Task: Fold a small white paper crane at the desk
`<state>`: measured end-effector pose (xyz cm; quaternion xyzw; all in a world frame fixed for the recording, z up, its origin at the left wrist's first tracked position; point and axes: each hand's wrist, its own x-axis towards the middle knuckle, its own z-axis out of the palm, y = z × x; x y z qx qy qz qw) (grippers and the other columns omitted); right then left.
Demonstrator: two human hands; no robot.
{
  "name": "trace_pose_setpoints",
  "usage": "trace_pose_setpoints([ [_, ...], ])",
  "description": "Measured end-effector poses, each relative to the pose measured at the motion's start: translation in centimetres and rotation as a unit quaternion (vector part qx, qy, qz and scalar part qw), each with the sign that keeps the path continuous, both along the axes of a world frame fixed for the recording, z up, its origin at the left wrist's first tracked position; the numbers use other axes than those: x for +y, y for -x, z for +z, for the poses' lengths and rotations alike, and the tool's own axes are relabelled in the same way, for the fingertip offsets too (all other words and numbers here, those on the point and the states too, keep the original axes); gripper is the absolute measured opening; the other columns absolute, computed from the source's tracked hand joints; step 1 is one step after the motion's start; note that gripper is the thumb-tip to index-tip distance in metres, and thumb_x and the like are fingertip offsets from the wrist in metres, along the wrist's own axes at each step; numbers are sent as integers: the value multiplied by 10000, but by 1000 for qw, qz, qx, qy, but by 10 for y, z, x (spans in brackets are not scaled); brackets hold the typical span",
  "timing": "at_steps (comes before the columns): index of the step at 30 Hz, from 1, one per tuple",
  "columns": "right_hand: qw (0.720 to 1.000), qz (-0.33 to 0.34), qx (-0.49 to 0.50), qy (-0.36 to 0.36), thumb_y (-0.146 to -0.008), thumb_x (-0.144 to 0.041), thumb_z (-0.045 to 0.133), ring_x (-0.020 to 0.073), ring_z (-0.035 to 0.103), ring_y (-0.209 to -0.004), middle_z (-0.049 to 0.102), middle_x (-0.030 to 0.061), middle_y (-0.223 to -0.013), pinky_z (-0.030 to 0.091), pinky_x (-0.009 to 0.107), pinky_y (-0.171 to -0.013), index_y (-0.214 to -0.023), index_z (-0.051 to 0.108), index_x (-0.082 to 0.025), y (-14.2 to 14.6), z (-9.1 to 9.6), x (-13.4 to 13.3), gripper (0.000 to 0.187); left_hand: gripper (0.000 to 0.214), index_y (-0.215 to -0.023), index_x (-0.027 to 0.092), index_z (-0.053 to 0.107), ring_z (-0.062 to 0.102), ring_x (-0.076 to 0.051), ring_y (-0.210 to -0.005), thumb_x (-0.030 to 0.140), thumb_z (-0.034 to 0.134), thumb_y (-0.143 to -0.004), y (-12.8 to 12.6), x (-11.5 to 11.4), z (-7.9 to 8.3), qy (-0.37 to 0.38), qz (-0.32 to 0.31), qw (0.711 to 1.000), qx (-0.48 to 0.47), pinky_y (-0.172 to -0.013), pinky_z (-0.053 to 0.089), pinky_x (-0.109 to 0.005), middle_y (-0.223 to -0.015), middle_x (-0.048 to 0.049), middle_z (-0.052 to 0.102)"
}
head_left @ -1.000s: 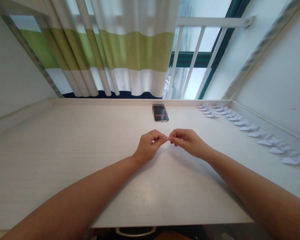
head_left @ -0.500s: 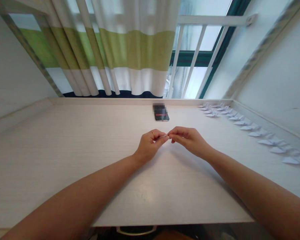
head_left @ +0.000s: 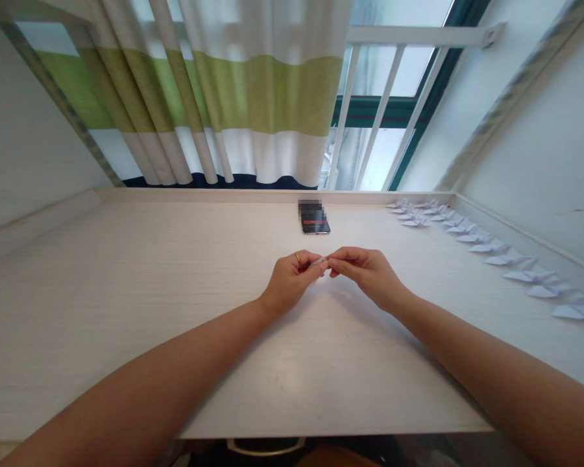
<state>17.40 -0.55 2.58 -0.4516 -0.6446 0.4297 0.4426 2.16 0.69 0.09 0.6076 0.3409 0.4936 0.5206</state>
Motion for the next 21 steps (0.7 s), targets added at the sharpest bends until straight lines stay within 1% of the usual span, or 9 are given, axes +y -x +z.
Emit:
trace_pose_setpoints([
  [2,1000,-1,-8,-20,-693,-289,617,112,549,-619,623,23,-666,454,266,-630,-712,635,-143,1,1,-2,148,182,-688,115,616,467,-86,-583,297,612,-685,0,0,1,5,-13,1000,-10,-554,357,-221,-602,0,558],
  [6,996,-19,-29,-83,-721,-270,590,111,541,-606,590,4,-620,444,255,-603,-695,613,-151,3,2,-6,124,168,-699,115,619,489,-86,-602,283,610,-692,1,-1,3,7,-45,999,-27,-581,370,-225,-628,-4,575],
  [8,995,-22,-29,-93,-726,-273,584,112,543,-607,585,0,-613,444,257,-606,-693,607,-155,4,2,-7,124,165,-703,117,623,506,-90,-613,281,618,-686,1,-1,4,14,-54,998,-36,-601,382,-231,-640,-6,589],
  [11,998,-15,-5,-66,-725,-296,583,117,552,-608,584,-2,-598,450,266,-623,-700,609,-154,4,0,-5,147,165,-718,120,630,524,-91,-627,281,625,-681,1,1,2,27,-57,997,-44,-626,395,-236,-664,-10,610],
  [15,998,-28,40,-30,-757,-340,539,117,559,-614,597,5,-595,446,282,-680,-733,623,-146,2,-3,0,213,173,-731,126,634,530,-87,-615,292,627,-680,1,4,-2,35,-35,998,-48,-628,402,-236,-662,-9,621],
  [18,998,-36,40,-16,-760,-344,534,109,553,-616,619,18,-656,440,274,-677,-743,628,-145,2,-3,0,221,173,-744,130,623,556,-96,-631,285,636,-669,-1,6,-4,39,-10,997,-72,-647,421,-245,-680,-11,635],
  [21,999,-38,23,-6,-744,-334,555,101,542,-607,620,19,-686,434,260,-653,-714,624,-146,4,-2,-1,203,176,-749,134,579,580,-101,-638,254,656,-647,-3,7,-5,36,3,994,-107,-648,432,-246,-670,1,632],
])
